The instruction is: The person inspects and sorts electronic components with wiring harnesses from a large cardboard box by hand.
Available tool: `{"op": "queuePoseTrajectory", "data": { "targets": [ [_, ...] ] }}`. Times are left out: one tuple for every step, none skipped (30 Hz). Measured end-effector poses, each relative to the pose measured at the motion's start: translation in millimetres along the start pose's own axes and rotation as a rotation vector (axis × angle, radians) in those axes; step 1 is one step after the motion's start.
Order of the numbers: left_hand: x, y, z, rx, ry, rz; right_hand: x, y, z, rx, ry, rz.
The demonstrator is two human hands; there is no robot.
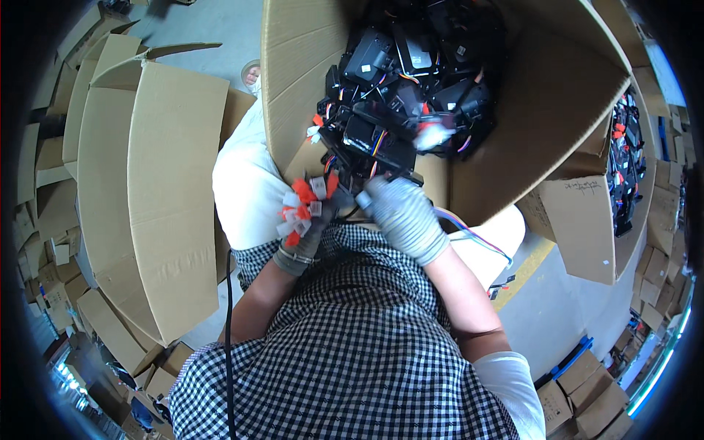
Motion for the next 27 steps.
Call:
{"op": "queuePoseTrajectory", "data": {
  "targets": [
    [-13,-2,10,0.006,-0.003,-0.009,6,-17,6,-0.047,0.029,0.104],
    [-25,2,23,-0.136,0.052,-0.095,14,-35,11,-0.074,0.060,0.153],
    [-41,5,50,-0.280,0.105,-0.180,21,-53,15,-0.105,0.094,0.202],
    [-56,10,77,-0.424,0.158,-0.267,26,-69,12,-0.114,0.088,0.202],
    [-65,15,114,0.214,0.348,-0.501,30,-85,10,-0.170,0.162,0.210],
    [-67,19,103,0.074,0.379,-0.431,32,-93,12,-0.223,0.240,0.223],
    [-67,23,91,-0.064,0.406,-0.362,28,-77,20,-0.228,0.244,0.228],
    [-64,22,84,0.061,0.373,-0.281,25,-62,25,-0.198,0.210,0.365],
    [-65,18,81,0.186,0.346,-0.207,23,-52,27,-0.163,0.169,0.494],
    [-65,18,77,0.185,0.347,-0.209,30,-57,20,-0.292,0.298,0.329],
    [-64,18,74,0.208,0.351,-0.228,35,-57,13,-0.291,0.297,0.326],
    [-64,18,71,0.233,0.354,-0.245,39,-47,11,-0.454,0.423,0.139],
    [-63,18,68,0.258,0.358,-0.263,45,-37,7,-0.614,0.546,-0.052],
    [-63,18,64,0.283,0.361,-0.281,51,-41,-9,-1.099,0.302,-0.103],
    [-62,20,61,0.313,0.361,-0.301,58,-44,-31,-1.114,0.065,-0.114],
    [-58,21,57,0.339,0.360,-0.315,55,-32,-35,-1.204,-0.201,-0.064],
    [-55,22,53,0.365,0.358,-0.329,51,-20,-38,-1.280,-0.471,-0.013],
    [-55,23,50,0.393,0.359,-0.354,46,-17,-40,-1.282,-0.476,-0.020],
    [-54,24,47,0.420,0.359,-0.379,40,-15,-39,-1.238,-0.429,-0.015],
    [-54,24,44,0.448,0.357,-0.404,35,-14,-40,-1.193,-0.382,-0.009],
    [-52,24,40,0.475,0.354,-0.426,32,-15,-42,-1.197,-0.387,-0.013],
    [-51,24,37,0.502,0.350,-0.448,28,-16,-44,-1.011,-0.333,0.004],
    [-48,24,34,0.529,0.345,-0.469,25,-16,-44,-0.824,-0.279,0.021],
    [-45,24,31,0.557,0.340,-0.487,21,-7,-36,-0.712,-0.213,0.069],
    [-41,22,28,0.560,0.335,-0.488,21,-7,-38,-0.717,-0.217,0.070],
    [-36,21,23,0.469,0.276,-0.481,20,-8,-38,-0.769,-0.183,0.107],
    [-36,19,24,0.379,0.219,-0.477,20,-9,-39,-0.819,-0.149,0.141]
  ]
}}
Point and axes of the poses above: each hand's wrist, its own x-axis away from the middle knuckle, its own y-axis out of the back of the hand, z = x × y, the point moved 4 cm from there along -x, towards the middle knuckle, and after that the axes turned 4 degrees about z, right-handed, at the moved point
